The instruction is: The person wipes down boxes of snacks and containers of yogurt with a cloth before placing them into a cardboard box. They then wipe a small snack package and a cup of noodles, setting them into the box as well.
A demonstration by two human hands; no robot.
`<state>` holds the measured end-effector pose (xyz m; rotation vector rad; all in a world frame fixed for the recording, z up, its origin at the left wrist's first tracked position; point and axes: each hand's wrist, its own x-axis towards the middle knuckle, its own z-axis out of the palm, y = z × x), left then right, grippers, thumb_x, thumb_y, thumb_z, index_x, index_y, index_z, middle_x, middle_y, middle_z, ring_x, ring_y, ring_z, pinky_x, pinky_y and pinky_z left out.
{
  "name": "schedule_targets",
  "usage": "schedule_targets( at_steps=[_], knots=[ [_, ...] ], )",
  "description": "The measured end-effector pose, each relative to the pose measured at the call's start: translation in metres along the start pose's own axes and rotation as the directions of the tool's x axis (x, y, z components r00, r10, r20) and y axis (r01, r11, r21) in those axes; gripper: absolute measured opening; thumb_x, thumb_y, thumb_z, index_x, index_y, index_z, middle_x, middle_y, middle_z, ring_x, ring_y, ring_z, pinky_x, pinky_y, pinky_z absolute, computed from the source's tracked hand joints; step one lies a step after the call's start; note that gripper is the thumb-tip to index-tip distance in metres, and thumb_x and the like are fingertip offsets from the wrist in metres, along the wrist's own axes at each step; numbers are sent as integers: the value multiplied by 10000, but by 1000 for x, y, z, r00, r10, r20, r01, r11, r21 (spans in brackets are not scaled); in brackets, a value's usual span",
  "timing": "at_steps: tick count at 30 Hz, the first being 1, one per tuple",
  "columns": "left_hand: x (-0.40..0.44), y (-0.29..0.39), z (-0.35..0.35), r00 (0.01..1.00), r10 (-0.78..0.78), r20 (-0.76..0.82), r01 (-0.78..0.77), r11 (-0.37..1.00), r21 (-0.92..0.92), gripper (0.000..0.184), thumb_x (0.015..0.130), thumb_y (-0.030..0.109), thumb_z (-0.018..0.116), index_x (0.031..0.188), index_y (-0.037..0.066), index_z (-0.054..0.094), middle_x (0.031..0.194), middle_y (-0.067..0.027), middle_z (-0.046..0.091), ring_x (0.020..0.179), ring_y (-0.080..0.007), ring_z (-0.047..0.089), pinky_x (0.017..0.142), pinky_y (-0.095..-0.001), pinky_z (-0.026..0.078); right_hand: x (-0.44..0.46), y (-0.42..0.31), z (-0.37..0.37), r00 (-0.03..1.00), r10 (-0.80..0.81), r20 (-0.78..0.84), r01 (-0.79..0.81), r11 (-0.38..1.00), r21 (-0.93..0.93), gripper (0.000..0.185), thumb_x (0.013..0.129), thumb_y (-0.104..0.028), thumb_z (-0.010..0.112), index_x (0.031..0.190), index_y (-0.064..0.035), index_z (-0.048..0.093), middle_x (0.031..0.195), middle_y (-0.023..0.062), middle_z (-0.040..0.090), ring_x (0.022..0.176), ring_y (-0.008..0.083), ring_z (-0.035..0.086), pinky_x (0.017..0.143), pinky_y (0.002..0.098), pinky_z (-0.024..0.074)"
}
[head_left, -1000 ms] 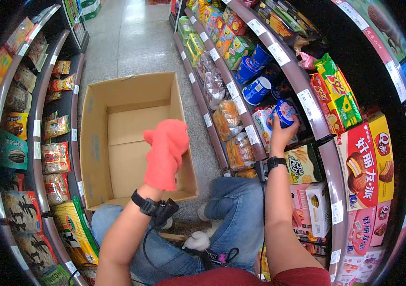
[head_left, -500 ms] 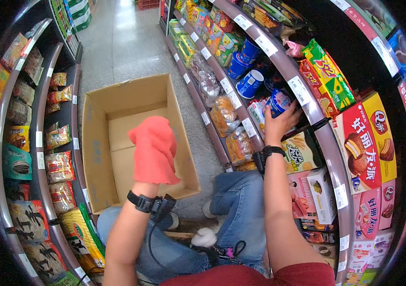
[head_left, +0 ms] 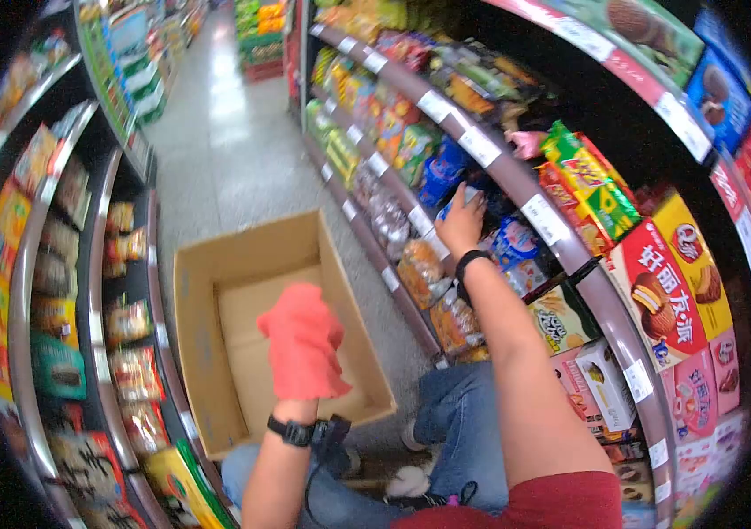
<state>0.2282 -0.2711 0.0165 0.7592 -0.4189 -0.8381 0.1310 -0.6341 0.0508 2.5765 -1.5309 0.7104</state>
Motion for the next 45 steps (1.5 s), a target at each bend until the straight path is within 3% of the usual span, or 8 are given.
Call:
schedule_targets(
  at_steps=[3,12,14,21,23,31,36,45],
  knots=[
    [-8,45,32,996,81,-23,-53,819,571,324,1006,233,492,1294,85,508,1156,-40,560,1059,-166,533,896,-295,466,18,6,5,986,151,77,-158,982,101,927,764,-229,713,1564,-174,247,1527,358,246,1377,545,305,1150,555,283],
    [-19,-9,2,985,-46,-167,15,983,-184,323,1068,351,412,1260,112,513,1103,-1,571,999,-139,556,854,-276,487,12,19,15,981,192,-39,-172,938,302,609,779,-210,785,1228,48,466,1401,365,380,1240,518,452,1052,515,410],
    [-12,-22,-25,993,-40,109,82,905,-417,327,1061,368,433,1255,116,507,1121,2,565,1029,-135,555,866,-286,489,16,32,36,985,116,-125,-77,955,285,592,789,-175,777,1231,35,445,1384,357,399,1213,509,484,1022,508,437],
    [-15,26,40,988,125,-93,-45,798,601,321,1037,217,465,1311,54,500,1073,-19,609,1026,-170,569,916,-326,471,-24,-15,-28,843,-359,-400,475,847,241,657,760,-112,778,1332,-35,466,1370,254,426,1238,453,468,1045,488,412],
    [-14,32,52,947,317,-57,-62,354,933,514,861,202,678,1315,63,481,1129,-58,548,969,-177,545,820,-309,496,-60,-37,-65,813,-448,-372,574,725,380,712,762,-123,780,1383,-45,442,1357,257,430,1248,451,461,1060,488,401],
    [-37,67,125,967,253,20,13,-129,992,1093,424,105,900,1407,110,423,1306,-130,481,1156,-313,509,933,-425,449,-189,-86,-146,907,-419,43,96,305,948,974,761,-286,847,1486,18,272,1427,254,430,1340,334,447,1116,425,363],
    [-51,48,110,986,154,66,-48,-122,991,1090,457,64,826,1446,97,367,1299,-194,443,1072,-373,569,844,-415,493,-215,-84,-102,821,-424,383,-429,-15,903,829,839,-206,784,1476,-5,293,1410,196,455,1324,265,451,1107,407,372],
    [-48,23,93,989,151,0,-13,83,996,616,867,57,602,1440,36,375,1224,-181,534,1036,-328,625,851,-398,530,-247,-80,-92,754,-603,260,-193,175,965,786,850,-146,745,1485,-58,289,1416,184,450,1333,293,450,1108,402,364]
  ],
)
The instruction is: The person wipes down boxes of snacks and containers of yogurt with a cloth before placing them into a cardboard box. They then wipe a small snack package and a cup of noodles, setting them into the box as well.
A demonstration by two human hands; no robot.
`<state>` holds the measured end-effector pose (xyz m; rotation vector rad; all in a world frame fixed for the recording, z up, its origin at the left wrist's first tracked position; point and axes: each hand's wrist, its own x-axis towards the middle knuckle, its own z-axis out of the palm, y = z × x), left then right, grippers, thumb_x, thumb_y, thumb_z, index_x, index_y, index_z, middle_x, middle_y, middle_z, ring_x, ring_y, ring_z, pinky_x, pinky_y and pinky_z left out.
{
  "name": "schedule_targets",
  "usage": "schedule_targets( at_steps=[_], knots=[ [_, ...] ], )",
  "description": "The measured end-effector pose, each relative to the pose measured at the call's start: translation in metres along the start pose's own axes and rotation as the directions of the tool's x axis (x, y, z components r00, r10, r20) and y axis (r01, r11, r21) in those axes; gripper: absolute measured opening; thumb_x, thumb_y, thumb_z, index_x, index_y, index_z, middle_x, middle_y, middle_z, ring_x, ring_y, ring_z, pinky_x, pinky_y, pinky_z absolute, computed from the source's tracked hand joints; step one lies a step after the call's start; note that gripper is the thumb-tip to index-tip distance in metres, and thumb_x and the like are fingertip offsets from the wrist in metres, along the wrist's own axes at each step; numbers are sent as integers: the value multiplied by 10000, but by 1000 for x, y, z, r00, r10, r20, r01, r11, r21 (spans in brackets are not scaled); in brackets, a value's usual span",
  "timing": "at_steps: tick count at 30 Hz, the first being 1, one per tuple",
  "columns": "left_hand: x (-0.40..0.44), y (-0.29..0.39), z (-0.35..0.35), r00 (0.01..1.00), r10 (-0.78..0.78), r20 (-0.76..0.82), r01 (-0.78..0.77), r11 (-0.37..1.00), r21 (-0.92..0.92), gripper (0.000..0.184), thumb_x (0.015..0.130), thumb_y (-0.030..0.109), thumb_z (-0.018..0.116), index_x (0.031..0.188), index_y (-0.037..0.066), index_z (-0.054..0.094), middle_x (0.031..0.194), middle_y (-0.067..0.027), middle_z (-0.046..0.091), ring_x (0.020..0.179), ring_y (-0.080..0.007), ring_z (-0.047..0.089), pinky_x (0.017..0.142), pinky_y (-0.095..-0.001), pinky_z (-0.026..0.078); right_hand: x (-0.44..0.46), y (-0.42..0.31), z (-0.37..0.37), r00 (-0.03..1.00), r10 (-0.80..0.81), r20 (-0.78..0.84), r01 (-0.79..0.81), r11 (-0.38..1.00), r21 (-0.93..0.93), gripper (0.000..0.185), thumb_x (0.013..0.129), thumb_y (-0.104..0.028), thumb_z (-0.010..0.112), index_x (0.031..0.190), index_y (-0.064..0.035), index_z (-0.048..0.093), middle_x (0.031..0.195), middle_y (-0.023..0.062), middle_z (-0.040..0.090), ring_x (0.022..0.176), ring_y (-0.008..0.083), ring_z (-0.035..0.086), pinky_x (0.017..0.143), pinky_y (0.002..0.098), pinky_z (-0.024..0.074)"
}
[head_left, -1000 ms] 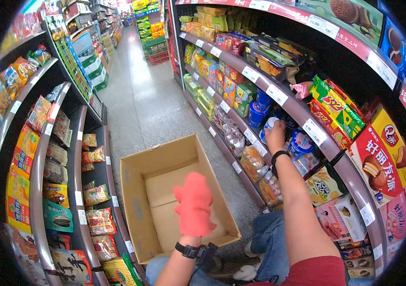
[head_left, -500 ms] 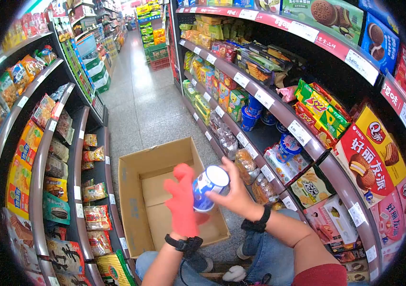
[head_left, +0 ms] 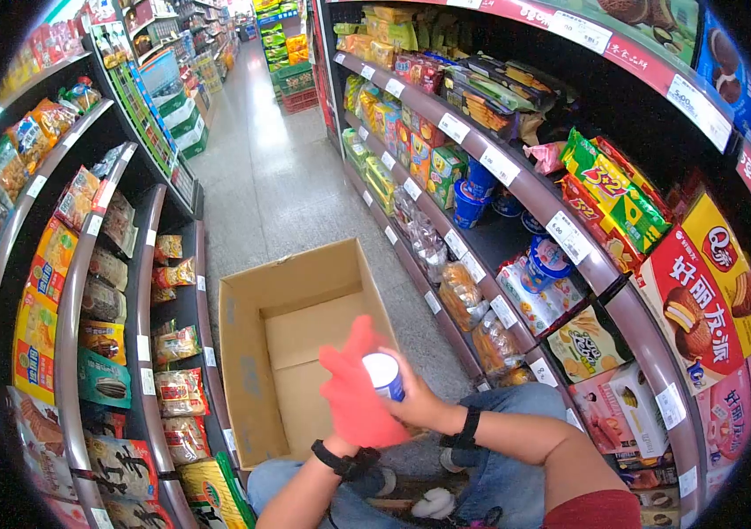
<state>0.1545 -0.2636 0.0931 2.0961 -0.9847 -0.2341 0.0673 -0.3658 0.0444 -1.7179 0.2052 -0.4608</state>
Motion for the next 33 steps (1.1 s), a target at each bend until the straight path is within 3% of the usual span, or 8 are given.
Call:
schedule_targets(
  at_steps=[10,13,16,17,20,22,27,33],
  knots=[
    [-9,1,23,996,90,9,-90,995,-37,552,913,93,562,1434,35,389,1224,-188,552,1018,-323,631,837,-398,528,2,-7,-8,984,-94,-153,81,993,-90,804,794,-94,729,1484,-24,324,1356,152,508,1273,228,493,1090,381,380],
    [-14,3,31,996,87,-20,-88,996,-35,534,927,104,551,1433,35,393,1224,-190,558,1012,-322,633,833,-398,528,6,-9,-7,962,-110,-249,95,993,-71,718,822,-176,755,1419,-16,389,1288,178,575,1212,274,563,1041,394,434],
    [-21,3,40,995,88,-39,-89,996,-31,516,941,115,539,1431,35,398,1224,-192,563,1007,-321,635,829,-399,527,14,15,-11,939,116,-324,-42,973,227,636,866,-212,734,1377,-8,415,1261,150,586,1169,244,573,1011,389,453],
    [-23,3,41,995,86,-44,-87,996,-31,510,946,119,535,1431,35,399,1224,-193,565,1005,-321,635,827,-399,527,17,5,-15,931,144,-335,-92,982,166,519,940,-234,651,1347,-8,422,1271,135,571,1178,224,550,1016,386,442],
    [-21,-3,41,994,83,-67,-84,996,-26,494,960,130,523,1429,35,403,1224,-195,570,1000,-319,637,823,-399,527,11,9,-12,966,137,-219,-100,980,171,522,998,-254,551,1415,-1,364,1352,162,511,1266,233,482,1079,388,381],
    [-14,-16,28,993,77,-95,-79,997,-22,483,969,137,515,1428,35,406,1224,-197,574,996,-318,638,820,-399,526,4,13,-3,998,-47,-40,47,999,-15,681,1022,-277,495,1544,20,174,1504,224,346,1410,308,336,1165,409,256],
    [2,-61,-19,991,45,-129,-37,997,68,457,992,155,495,1425,35,413,1225,-200,583,987,-316,641,813,-399,526,6,-1,-6,964,-44,261,73,992,-106,782,974,-234,590,1581,-46,135,1578,247,245,1453,377,276,1184,434,230],
    [7,-50,-7,970,72,-232,-80,996,-29,337,946,161,561,1246,48,458,1121,-150,569,892,-260,631,682,-370,512,-1,7,-1,971,-155,183,179,976,-121,816,940,-220,645,1581,-65,164,1579,221,263,1462,367,267,1188,436,228]
  ],
)
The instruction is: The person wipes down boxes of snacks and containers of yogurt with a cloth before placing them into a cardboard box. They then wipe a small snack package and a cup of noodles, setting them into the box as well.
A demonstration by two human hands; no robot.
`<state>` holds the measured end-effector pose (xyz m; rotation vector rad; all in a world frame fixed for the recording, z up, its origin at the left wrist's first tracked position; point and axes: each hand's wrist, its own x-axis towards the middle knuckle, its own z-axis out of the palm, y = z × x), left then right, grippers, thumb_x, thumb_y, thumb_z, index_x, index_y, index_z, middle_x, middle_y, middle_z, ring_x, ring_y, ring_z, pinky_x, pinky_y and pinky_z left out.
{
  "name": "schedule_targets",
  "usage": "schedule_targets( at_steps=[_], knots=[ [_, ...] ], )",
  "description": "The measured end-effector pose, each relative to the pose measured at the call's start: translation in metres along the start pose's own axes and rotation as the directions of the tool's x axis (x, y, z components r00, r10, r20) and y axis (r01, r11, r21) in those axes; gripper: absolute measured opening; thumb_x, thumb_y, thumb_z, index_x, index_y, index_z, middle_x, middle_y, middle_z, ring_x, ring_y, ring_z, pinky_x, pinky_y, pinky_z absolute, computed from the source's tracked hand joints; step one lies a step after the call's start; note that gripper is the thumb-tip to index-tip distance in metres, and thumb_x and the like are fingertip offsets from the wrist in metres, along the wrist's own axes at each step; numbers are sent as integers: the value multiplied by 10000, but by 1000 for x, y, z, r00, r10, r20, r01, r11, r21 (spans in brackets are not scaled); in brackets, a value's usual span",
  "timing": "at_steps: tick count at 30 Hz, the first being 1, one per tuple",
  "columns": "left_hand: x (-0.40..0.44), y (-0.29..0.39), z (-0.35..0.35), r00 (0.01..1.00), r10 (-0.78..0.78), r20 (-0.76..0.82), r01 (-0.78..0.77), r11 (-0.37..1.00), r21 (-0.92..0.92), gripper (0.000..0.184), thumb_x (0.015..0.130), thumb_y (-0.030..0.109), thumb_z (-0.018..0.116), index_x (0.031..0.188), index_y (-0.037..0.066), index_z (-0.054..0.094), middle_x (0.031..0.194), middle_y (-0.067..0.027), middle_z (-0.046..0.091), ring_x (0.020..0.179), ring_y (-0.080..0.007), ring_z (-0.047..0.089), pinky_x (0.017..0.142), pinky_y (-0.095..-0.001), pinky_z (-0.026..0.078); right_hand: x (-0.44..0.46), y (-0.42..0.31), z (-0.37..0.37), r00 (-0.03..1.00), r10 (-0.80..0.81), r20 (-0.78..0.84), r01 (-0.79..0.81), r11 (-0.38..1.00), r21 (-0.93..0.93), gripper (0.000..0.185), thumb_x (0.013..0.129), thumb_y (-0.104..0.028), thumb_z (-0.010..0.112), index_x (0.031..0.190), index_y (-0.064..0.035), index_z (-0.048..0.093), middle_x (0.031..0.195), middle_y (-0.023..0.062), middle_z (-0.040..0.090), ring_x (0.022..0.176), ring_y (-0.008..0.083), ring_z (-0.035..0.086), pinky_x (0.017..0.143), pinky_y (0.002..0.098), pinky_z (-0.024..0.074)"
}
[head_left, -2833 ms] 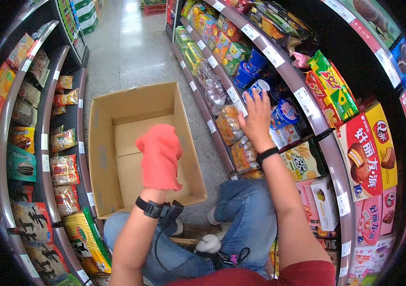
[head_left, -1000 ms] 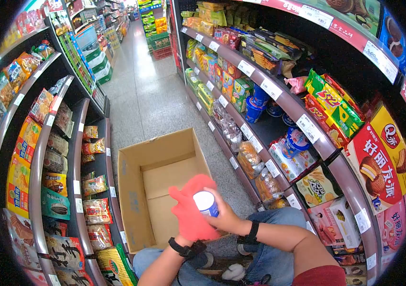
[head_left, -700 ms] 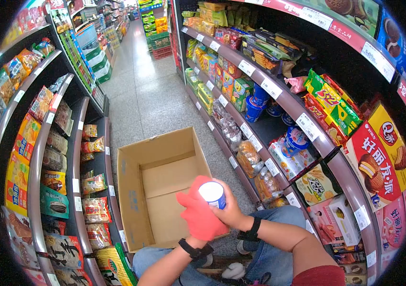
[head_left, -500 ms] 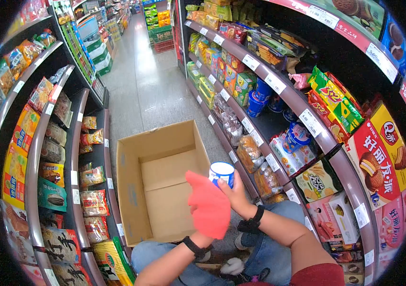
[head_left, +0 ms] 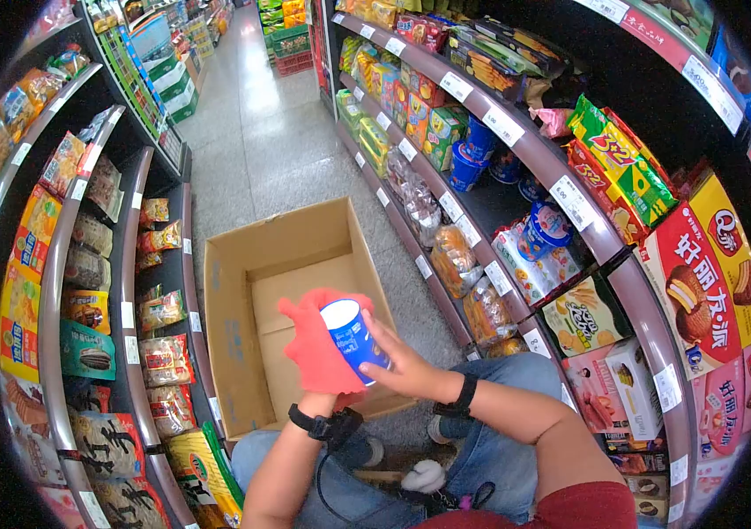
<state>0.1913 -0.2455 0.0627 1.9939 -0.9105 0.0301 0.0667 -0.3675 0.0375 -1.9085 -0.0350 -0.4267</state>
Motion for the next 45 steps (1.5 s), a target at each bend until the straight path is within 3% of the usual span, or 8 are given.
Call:
schedule_targets(
  at_steps=[12,15,19,21,29,30,34,45],
  knots=[
    [-11,-25,34,955,287,-74,-270,945,184,265,861,167,644,1080,64,539,1048,-135,544,948,-301,607,666,-406,535,2,-39,-19,978,209,-7,-191,884,-427,816,804,-187,721,1527,-110,352,1310,232,564,1128,404,611,951,412,510],
    [18,41,3,955,-168,245,-90,624,776,325,877,206,657,1151,58,562,1074,-126,558,991,-282,592,794,-354,523,6,-29,-22,990,115,-87,-136,942,-306,765,857,-245,716,1510,-64,361,1218,213,625,1075,315,661,908,376,532],
    [-1,-28,23,975,-15,223,21,999,-25,351,962,252,608,1251,63,544,1151,-82,576,1066,-205,575,911,-317,492,7,-10,-29,930,367,7,-367,929,45,725,944,-371,634,1529,-77,322,1229,168,635,990,258,669,878,359,542],
    [-14,-61,36,960,-123,250,260,721,-643,358,1005,281,567,1292,70,530,1200,-66,574,1103,-171,564,930,-316,493,10,-6,-22,863,475,171,-490,704,514,668,1001,-355,567,1540,-72,292,1290,134,613,1041,212,646,916,347,524],
    [3,8,11,989,-133,66,146,951,-273,307,999,240,533,1236,44,551,1027,-83,631,868,-194,635,709,-320,536,5,-7,-9,816,509,275,-503,388,772,627,1021,-378,544,1492,-55,287,1361,93,540,1187,183,576,1028,349,474],
    [8,31,6,986,62,153,-138,817,559,232,936,155,536,1126,32,590,892,-53,599,753,-185,610,618,-337,509,7,-8,-11,778,577,247,-535,404,742,599,1018,-328,564,1476,-36,311,1339,94,554,1174,173,576,1013,336,475],
    [-8,24,37,802,335,495,-364,-382,849,199,925,87,505,930,163,689,682,97,517,509,14,409,415,-187,319,4,23,-10,825,556,-101,-400,701,590,516,1004,-220,594,1421,-2,383,1280,94,585,1157,145,564,978,316,477],
    [-28,34,67,912,400,88,85,-396,914,312,843,234,652,1109,83,590,911,-15,571,593,-88,487,461,-234,380,10,27,-28,889,383,-253,-328,916,232,636,1002,-293,586,1474,34,313,1341,208,547,1213,240,555,1029,375,437]
  ],
)
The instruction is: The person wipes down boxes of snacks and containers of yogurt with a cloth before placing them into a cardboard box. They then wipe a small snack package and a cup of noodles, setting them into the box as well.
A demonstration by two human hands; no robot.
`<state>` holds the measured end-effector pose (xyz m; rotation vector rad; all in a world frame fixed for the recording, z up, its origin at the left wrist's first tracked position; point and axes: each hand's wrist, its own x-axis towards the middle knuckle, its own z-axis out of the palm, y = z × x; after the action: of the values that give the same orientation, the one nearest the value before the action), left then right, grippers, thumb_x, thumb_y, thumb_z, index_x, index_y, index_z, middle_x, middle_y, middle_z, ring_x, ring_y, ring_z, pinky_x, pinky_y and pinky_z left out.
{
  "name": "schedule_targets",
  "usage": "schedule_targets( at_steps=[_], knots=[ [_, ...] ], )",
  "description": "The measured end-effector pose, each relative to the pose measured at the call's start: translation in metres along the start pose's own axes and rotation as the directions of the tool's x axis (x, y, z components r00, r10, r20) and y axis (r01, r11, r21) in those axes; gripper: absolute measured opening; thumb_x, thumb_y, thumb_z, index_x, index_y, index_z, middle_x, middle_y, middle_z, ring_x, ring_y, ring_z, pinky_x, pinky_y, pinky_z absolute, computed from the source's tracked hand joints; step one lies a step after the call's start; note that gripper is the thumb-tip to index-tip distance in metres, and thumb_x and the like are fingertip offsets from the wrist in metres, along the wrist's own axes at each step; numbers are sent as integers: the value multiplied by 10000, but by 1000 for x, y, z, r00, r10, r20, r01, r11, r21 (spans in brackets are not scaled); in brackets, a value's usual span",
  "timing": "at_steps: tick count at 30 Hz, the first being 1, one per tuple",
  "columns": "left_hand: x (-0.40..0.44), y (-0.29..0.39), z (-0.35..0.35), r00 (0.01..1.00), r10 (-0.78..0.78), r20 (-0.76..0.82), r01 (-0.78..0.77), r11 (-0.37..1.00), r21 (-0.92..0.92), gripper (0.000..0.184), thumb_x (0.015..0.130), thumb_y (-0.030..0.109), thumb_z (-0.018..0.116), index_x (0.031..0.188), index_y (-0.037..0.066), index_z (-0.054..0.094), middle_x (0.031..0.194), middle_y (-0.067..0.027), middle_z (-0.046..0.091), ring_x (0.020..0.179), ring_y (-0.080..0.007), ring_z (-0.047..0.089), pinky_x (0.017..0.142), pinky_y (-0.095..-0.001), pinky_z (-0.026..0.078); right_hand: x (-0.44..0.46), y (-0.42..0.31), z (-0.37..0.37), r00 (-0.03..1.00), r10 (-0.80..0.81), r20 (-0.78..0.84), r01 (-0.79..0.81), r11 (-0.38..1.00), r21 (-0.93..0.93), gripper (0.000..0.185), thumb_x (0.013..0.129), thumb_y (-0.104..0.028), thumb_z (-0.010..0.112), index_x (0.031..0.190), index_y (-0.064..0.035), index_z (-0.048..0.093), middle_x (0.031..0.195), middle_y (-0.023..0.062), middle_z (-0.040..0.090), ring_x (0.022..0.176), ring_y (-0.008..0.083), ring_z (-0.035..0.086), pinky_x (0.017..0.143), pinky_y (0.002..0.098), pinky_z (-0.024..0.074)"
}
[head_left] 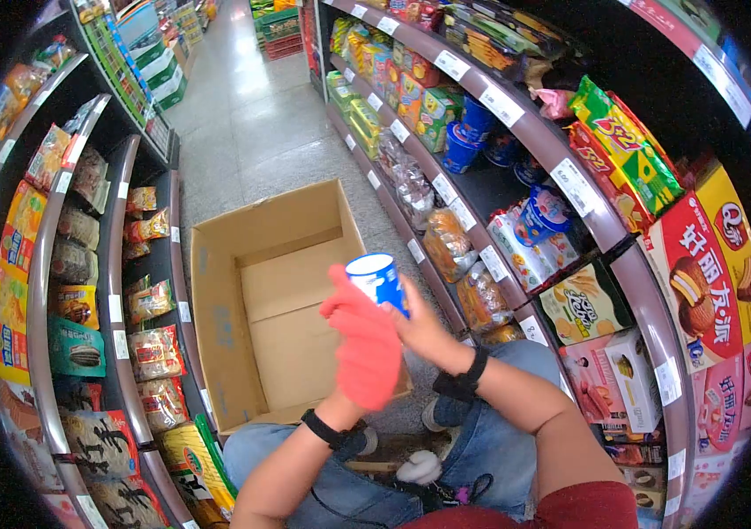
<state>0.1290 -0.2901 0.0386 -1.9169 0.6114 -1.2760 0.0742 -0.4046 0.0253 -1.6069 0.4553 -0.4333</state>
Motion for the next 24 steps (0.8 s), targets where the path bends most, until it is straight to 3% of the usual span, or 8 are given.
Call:
schedule_targets(
  at_steps=[2,4,9,13,17,21,23,24],
  knots=[
    [-7,2,8,987,45,153,41,856,-515,384,823,236,676,1127,54,529,965,-41,539,656,-111,524,491,-244,402,-9,-2,7,994,-100,43,103,990,-94,638,1022,-307,539,1494,38,285,1367,249,516,1251,291,533,1070,405,399],
    [5,-22,20,967,47,251,216,375,-902,387,805,249,683,1069,32,501,957,-40,496,704,-121,536,515,-247,409,-9,3,7,972,-200,120,222,951,-215,634,1042,-320,479,1527,15,247,1461,271,403,1351,351,425,1135,422,304],
    [39,-76,17,943,50,328,331,-58,-942,687,560,261,841,1061,-13,460,975,-73,450,831,-222,582,627,-312,487,-8,-17,6,943,-232,238,238,971,5,775,1002,-378,556,1564,-18,163,1555,246,285,1440,355,307,1177,403,235],
    [37,-63,18,882,94,462,470,-97,-877,614,633,195,802,1094,-12,453,982,-91,484,889,-244,607,689,-311,517,-11,-23,7,942,-243,233,220,968,118,948,919,-428,674,1580,-47,112,1559,239,286,1433,353,325,1174,406,253],
    [9,-19,43,825,64,562,558,65,-827,581,728,207,742,1180,6,439,1056,-133,525,969,-271,616,774,-324,520,-8,-23,3,900,-320,295,394,887,-240,1003,839,-463,744,1580,-95,177,1502,248,354,1359,389,414,1116,431,354],
    [20,-31,65,828,54,558,454,-649,-611,636,839,484,606,1235,8,458,1166,-187,578,1003,-316,626,829,-373,527,-20,-26,11,885,-320,338,441,807,-392,996,789,-492,772,1562,-125,261,1392,255,441,1239,425,500,1035,457,431],
    [23,-40,65,676,478,561,383,-878,288,607,1059,519,162,1191,34,504,1075,-166,659,851,-308,665,761,-406,560,-31,-19,22,881,-346,322,459,790,-408,984,771,-496,786,1545,-123,307,1342,253,476,1194,429,528,1010,459,449],
    [25,-45,65,677,471,566,413,-879,237,602,1055,531,176,1193,45,504,1084,-158,657,815,-309,664,737,-413,562,-35,-22,24,892,-325,314,431,820,-376,984,767,-498,789,1542,-122,313,1337,252,481,1189,428,531,1006,459,451]
  ],
)
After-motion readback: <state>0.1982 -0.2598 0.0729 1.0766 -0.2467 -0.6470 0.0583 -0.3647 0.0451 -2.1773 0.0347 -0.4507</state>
